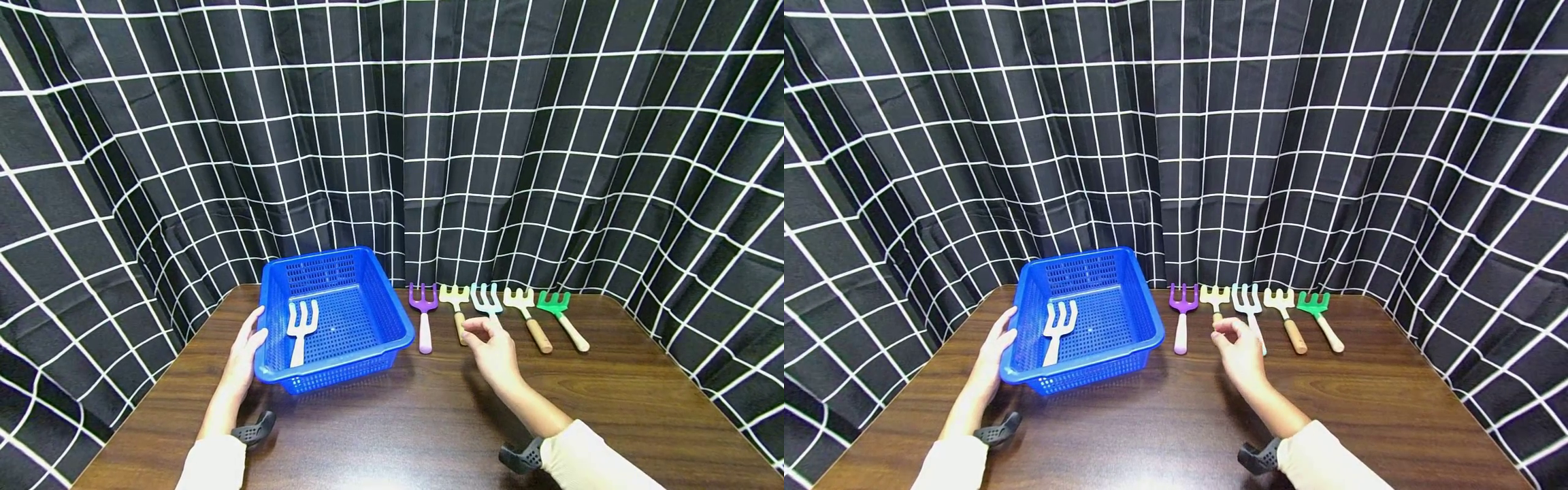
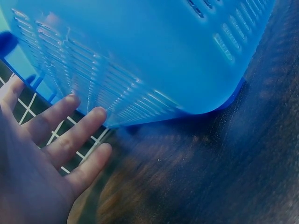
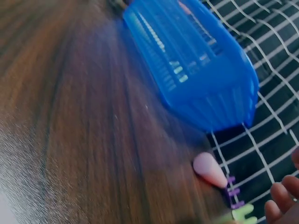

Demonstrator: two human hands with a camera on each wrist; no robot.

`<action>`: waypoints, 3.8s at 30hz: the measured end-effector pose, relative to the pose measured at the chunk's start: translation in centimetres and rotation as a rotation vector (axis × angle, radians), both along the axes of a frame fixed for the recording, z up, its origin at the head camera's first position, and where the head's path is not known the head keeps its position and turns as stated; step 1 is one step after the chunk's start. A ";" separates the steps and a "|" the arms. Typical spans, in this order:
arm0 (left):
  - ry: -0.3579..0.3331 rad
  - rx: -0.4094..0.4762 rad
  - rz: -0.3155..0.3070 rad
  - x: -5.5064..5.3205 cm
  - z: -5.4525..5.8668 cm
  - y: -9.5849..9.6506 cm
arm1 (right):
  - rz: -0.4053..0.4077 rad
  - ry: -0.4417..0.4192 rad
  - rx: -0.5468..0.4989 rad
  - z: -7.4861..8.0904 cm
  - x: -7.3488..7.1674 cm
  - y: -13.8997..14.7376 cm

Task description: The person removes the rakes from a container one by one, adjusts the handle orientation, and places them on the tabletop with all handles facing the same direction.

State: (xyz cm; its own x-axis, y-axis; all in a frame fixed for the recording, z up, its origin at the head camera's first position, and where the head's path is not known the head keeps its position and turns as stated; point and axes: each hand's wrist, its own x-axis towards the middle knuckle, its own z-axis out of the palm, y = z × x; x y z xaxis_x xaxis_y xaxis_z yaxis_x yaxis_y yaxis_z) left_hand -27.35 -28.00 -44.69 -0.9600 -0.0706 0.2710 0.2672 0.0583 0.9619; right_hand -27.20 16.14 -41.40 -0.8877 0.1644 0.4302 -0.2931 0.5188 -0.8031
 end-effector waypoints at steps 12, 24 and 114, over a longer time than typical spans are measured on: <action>0.030 0.005 -0.004 -0.3 -0.2 0.0 | 0.159 0.073 -0.023 1.0 1.3 -2.2; 0.056 0.014 -0.009 0.0 -0.1 0.0 | 0.341 0.220 0.083 1.8 1.1 -5.1; 0.049 0.028 0.000 0.1 -0.3 0.2 | 0.874 -0.377 0.357 4.4 -4.4 -23.5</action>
